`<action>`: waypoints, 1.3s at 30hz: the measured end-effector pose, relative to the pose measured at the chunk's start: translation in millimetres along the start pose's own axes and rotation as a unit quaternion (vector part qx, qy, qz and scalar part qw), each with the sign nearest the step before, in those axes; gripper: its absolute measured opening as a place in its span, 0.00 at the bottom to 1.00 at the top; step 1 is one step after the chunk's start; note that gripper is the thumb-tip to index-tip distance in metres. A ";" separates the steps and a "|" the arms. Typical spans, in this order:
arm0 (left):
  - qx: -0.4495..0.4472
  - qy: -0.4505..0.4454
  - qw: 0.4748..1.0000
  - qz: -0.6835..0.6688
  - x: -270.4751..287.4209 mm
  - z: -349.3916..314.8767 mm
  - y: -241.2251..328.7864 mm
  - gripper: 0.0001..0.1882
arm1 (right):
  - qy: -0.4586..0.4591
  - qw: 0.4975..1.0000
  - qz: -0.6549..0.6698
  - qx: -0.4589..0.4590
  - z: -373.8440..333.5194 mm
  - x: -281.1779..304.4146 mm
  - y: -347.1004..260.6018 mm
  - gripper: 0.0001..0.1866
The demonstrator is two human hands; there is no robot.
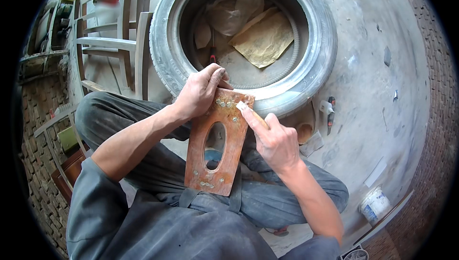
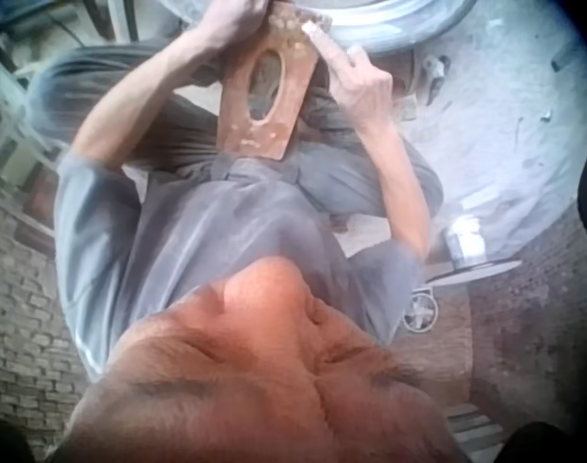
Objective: The person sits on the floor and scrapes a rectangular wooden piece with a central oval cutout using a small metal scraper. They hold the piece on their lap and repeatedly scrape the surface, occasionally wiping it with a cloth.
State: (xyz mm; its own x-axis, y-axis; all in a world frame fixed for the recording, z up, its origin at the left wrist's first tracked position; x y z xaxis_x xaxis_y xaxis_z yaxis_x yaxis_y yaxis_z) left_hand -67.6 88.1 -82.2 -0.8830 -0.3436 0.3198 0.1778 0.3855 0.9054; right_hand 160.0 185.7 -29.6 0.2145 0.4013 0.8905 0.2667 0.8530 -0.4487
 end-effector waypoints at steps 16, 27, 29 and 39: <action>0.007 -0.003 1.000 -0.004 -0.3 -0.8 3.5 0.15 | -0.007 1.000 0.003 0.014 -6.8 9.1 9.7 0.34; -0.004 -0.006 1.000 0.016 -1.5 -1.1 6.0 0.15 | 0.003 1.000 0.018 0.016 -2.9 3.7 9.7 0.34; 0.007 -0.007 1.000 0.015 -1.7 -1.2 6.8 0.15 | -0.018 1.000 -0.003 0.011 -11.1 9.0 14.1 0.34; 0.010 -0.012 1.000 0.017 -1.9 -0.9 7.8 0.15 | -0.005 1.000 0.003 0.020 -11.5 12.1 15.9 0.35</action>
State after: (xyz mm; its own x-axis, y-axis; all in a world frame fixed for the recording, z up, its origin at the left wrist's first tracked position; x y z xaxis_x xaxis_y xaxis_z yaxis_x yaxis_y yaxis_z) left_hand -64.1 91.1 -75.5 -0.8871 -0.3095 0.3423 0.1988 0.4130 0.8888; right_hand 177.7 200.3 -26.9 0.2070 0.4102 0.8882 0.2269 0.8630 -0.4515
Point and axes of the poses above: each hand's wrist, its own z-axis towards the middle knuckle, its own x-axis out of the back of the hand, y = z × x, the point moved 2 cm from there along z, towards the middle knuckle, and after that the axes turned 1 degree about x, right-handed, at the moved point
